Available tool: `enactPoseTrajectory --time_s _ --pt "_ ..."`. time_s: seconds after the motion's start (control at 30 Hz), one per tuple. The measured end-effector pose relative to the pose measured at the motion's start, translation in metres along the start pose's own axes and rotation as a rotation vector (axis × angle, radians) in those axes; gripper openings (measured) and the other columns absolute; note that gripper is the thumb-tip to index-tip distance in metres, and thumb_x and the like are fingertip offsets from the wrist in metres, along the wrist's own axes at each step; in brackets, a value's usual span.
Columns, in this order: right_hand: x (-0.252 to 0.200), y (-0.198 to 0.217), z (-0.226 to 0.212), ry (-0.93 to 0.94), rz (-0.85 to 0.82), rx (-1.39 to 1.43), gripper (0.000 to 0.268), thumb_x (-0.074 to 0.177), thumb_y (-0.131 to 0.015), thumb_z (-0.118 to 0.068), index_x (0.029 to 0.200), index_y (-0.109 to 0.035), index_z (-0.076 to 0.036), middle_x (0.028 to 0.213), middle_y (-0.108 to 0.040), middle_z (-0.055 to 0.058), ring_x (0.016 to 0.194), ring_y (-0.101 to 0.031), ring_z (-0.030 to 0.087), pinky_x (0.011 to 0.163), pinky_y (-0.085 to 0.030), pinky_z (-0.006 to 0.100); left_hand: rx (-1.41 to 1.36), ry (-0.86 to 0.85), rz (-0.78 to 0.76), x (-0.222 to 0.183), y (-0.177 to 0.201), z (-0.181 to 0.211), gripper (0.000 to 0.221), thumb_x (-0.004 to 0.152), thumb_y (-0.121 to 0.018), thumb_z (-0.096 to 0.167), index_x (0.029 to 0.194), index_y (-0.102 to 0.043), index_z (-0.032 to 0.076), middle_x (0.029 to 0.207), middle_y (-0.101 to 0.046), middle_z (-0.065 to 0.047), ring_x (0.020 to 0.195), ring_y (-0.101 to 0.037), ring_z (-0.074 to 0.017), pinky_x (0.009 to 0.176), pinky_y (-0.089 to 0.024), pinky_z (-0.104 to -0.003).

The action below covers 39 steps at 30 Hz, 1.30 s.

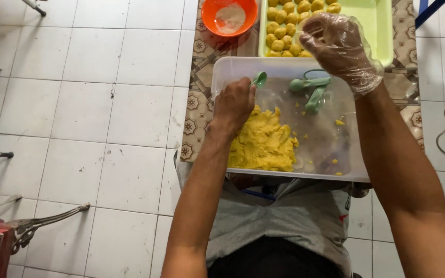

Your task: A person portions yellow dough using a small scoop and rolls it into uniform balls before placing them on a tray.

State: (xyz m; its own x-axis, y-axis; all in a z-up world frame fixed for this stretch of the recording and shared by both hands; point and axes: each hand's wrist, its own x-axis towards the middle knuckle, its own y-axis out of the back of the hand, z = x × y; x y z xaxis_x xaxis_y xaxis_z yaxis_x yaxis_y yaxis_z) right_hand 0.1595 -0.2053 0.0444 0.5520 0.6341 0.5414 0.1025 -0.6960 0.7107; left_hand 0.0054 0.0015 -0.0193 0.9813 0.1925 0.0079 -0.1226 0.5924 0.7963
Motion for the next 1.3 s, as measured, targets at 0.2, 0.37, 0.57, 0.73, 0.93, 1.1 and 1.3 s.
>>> enactPoseTrajectory --time_s 0.2,0.37,0.57,0.73,0.93,1.1,1.3 --pt "0.024 0.026 -0.082 -0.253 -0.146 0.55 0.039 0.11 -0.057 -0.009 0.14 -0.037 0.006 0.138 -0.048 0.032 0.126 -0.053 0.043 0.098 -0.057 0.042 -0.044 0.001 -0.016 -0.003 0.005 0.005 0.023 0.104 -0.053 0.023 0.095 -0.06 0.004 0.086 -0.069 -0.017 0.073 -0.065 -0.0366 0.059 -0.051 -0.054" --pt "0.032 0.051 -0.124 -0.718 0.052 1.236 0.071 0.067 -0.071 -0.066 0.126 -0.065 -0.026 0.132 -0.067 -0.004 0.122 -0.063 0.023 0.105 -0.054 0.041 0.022 0.049 -0.118 -0.014 0.01 0.015 0.018 0.101 -0.062 0.025 0.108 -0.067 0.01 0.109 -0.066 -0.008 0.099 -0.062 -0.0211 0.084 -0.057 -0.039" --pt "0.013 0.049 -0.107 -0.629 0.247 1.761 0.08 0.073 -0.069 -0.058 0.139 -0.068 -0.012 0.146 -0.067 0.016 0.137 -0.065 0.041 0.115 -0.059 0.067 0.043 -0.245 0.013 -0.019 0.012 0.043 0.053 0.095 -0.054 0.061 0.115 -0.066 0.013 0.116 -0.065 -0.011 0.107 -0.055 -0.0271 0.095 -0.041 -0.045" --pt "0.005 0.033 -0.122 -0.448 0.169 1.753 0.083 0.075 -0.072 -0.07 0.145 -0.061 -0.026 0.16 -0.05 0.007 0.156 -0.045 0.042 0.125 -0.046 0.073 -0.191 -0.254 -0.301 -0.068 0.047 0.132 0.098 0.066 -0.055 0.081 0.135 -0.052 0.011 0.13 -0.064 -0.013 0.122 -0.059 -0.0316 0.108 -0.041 -0.056" --pt "0.011 0.048 -0.164 -0.74 0.504 2.075 0.105 0.056 -0.066 -0.05 0.156 -0.048 -0.022 0.171 -0.043 0.015 0.158 -0.042 0.055 0.105 -0.044 0.091 -0.378 -0.341 0.055 -0.092 0.004 0.128 0.031 0.091 -0.048 0.028 0.113 -0.049 0.007 0.101 -0.062 -0.019 0.096 -0.059 -0.0397 0.087 -0.041 -0.052" --pt "0.012 0.047 -0.176 -0.491 0.443 2.424 0.111 0.059 -0.071 -0.032 0.16 -0.027 -0.031 0.185 -0.008 0.009 0.159 -0.018 0.058 0.096 -0.037 0.095 -0.209 -0.341 0.208 -0.094 -0.025 0.12 0.015 0.084 -0.049 -0.001 0.093 -0.057 0.008 0.074 -0.064 -0.013 0.068 -0.06 -0.0334 0.075 -0.042 -0.046" --pt "0.012 0.017 -0.119 -0.279 -0.103 1.812 0.076 0.09 -0.074 -0.064 0.149 -0.064 -0.017 0.14 -0.068 0.013 0.117 -0.069 0.034 0.09 -0.064 0.048 -0.083 -0.349 0.137 -0.098 -0.031 0.123 0.019 0.101 -0.035 0.015 0.093 -0.05 0.006 0.066 -0.065 -0.017 0.063 -0.062 -0.0438 0.073 -0.044 -0.058"
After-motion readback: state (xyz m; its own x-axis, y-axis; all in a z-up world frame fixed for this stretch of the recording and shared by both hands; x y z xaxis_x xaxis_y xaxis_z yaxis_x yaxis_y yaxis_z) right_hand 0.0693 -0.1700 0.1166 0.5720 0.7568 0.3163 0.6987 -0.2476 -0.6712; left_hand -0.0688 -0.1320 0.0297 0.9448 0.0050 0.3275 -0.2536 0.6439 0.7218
